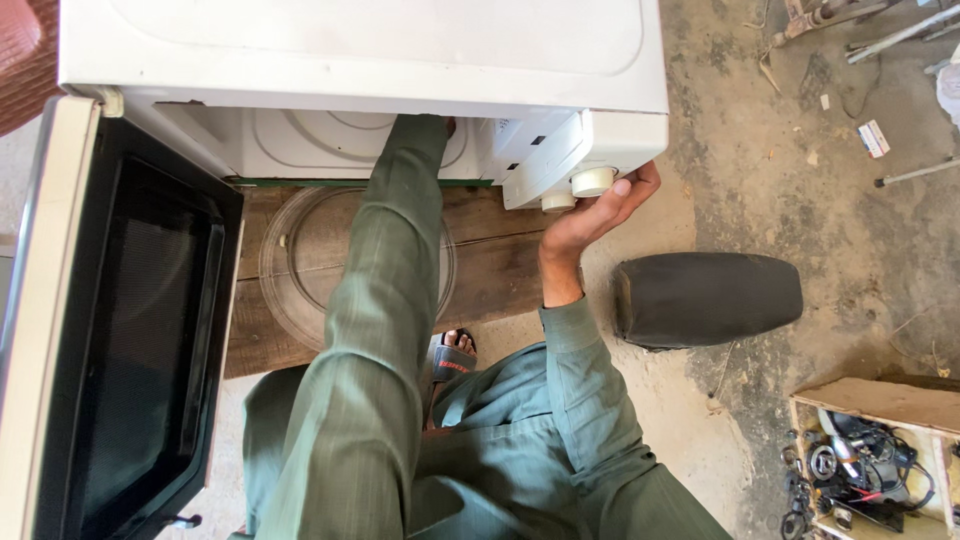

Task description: The person opens a white microwave, removes the glass turntable, and wipes the interior and control panel with a cloth. The turntable is set aside on the wooden surface, and the person continues wiping the inside surfaces and exterior knobs.

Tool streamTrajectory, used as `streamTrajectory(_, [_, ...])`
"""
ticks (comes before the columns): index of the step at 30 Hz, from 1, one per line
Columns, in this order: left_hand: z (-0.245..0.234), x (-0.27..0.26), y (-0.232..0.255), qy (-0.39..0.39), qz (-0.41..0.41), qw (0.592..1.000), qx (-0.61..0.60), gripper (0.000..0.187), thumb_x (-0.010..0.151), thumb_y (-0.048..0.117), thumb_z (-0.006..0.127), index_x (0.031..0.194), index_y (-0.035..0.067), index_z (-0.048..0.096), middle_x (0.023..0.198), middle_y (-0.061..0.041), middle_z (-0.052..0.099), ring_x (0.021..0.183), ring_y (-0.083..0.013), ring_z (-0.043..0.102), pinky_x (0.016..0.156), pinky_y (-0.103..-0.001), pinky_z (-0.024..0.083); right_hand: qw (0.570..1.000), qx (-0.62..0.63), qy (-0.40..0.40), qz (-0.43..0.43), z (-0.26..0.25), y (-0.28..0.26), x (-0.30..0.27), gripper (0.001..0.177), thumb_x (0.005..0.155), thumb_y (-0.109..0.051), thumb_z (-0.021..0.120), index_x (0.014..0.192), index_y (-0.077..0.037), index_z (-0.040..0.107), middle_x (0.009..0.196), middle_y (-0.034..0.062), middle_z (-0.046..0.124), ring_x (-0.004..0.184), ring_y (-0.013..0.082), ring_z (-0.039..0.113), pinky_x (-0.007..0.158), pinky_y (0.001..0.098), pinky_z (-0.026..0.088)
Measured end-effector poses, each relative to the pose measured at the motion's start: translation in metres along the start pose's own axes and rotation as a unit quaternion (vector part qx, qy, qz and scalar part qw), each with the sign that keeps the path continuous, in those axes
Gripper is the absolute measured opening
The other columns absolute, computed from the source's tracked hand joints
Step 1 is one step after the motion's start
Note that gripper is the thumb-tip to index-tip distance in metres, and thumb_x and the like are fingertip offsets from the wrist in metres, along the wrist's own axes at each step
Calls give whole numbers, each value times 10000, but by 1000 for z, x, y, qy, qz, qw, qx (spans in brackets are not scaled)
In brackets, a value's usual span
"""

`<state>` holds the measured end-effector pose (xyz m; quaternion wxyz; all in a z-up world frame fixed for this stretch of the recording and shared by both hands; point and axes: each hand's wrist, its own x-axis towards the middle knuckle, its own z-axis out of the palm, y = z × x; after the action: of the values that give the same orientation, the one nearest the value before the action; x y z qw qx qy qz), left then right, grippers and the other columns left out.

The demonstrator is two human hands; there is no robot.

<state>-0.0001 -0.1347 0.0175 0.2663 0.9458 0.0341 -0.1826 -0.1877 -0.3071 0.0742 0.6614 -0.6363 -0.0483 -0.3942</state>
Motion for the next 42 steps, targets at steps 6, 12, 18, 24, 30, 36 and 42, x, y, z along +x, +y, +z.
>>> streamTrajectory(6, [-29, -97, 2, -112, 9, 989, -95, 439, 1055, 327, 503, 1394, 51, 541, 1161, -188, 712, 1010, -339, 742, 981, -455, 553, 1000, -2, -4, -15, 1, 1, -1, 585, 1116, -471, 384, 1443, 14, 353, 1435, 165, 422, 1375, 256, 469, 1191, 428, 405])
streamTrajectory(12, [-33, -144, 7, 67, 118, 990, -50, 390, 920, 148, 654, 1274, -4, 592, 1122, -227, 684, 933, -398, 740, 879, -511, 555, 999, -39, -4, -32, 1, 3, -1, 565, 1122, -457, 365, 1435, 13, 365, 1414, 154, 431, 1335, 257, 478, 1173, 422, 401])
streamTrajectory(18, [3, -161, -11, 206, 299, 932, 23, 115, 811, 36, 683, 901, 26, 753, 1118, -209, 679, 1078, -396, 624, 964, -536, 449, 998, -54, 9, -23, 5, -9, -4, 540, 1141, -424, 352, 1446, 20, 387, 1444, 150, 428, 1371, 263, 462, 1206, 426, 375])
streamTrajectory(24, [-10, -208, -31, 133, 333, 907, -223, 133, 946, 89, 632, 962, 5, 734, 1041, -187, 705, 948, -362, 675, 829, -468, 531, 974, -144, 18, -172, 12, -45, -9, 406, 1128, -347, 484, 1398, -51, 419, 1466, 118, 410, 1284, 232, 465, 1102, 394, 420])
streamTrajectory(30, [5, -248, -44, 84, 186, 676, -708, 300, 1086, 192, 478, 1182, -25, 660, 1042, -129, 673, 916, -212, 646, 820, -400, 523, 901, -161, -279, -292, 51, -70, -51, 602, 1018, -605, 464, 1266, -77, 616, 1407, 117, 518, 1333, 280, 493, 1180, 509, 402])
streamTrajectory(36, [-5, -258, -75, -2, 109, 574, -812, 481, 1074, 373, 391, 1253, -5, 629, 1210, -147, 672, 1120, -211, 690, 988, -381, 567, 855, -169, -444, -206, 57, -53, -73, 506, 984, -408, 731, 1342, -66, 627, 1502, 173, 521, 1389, 355, 492, 1157, 513, 478])
streamTrajectory(42, [-19, -265, -83, 118, 88, 787, -599, 487, 1063, 417, 403, 1231, 34, 653, 1058, -133, 745, 955, -170, 750, 855, -386, 622, 871, -231, -388, -191, 55, 4, -61, 247, 1014, -63, 755, 1248, -119, 699, 1334, 70, 711, 1283, 232, 650, 1039, 391, 593])
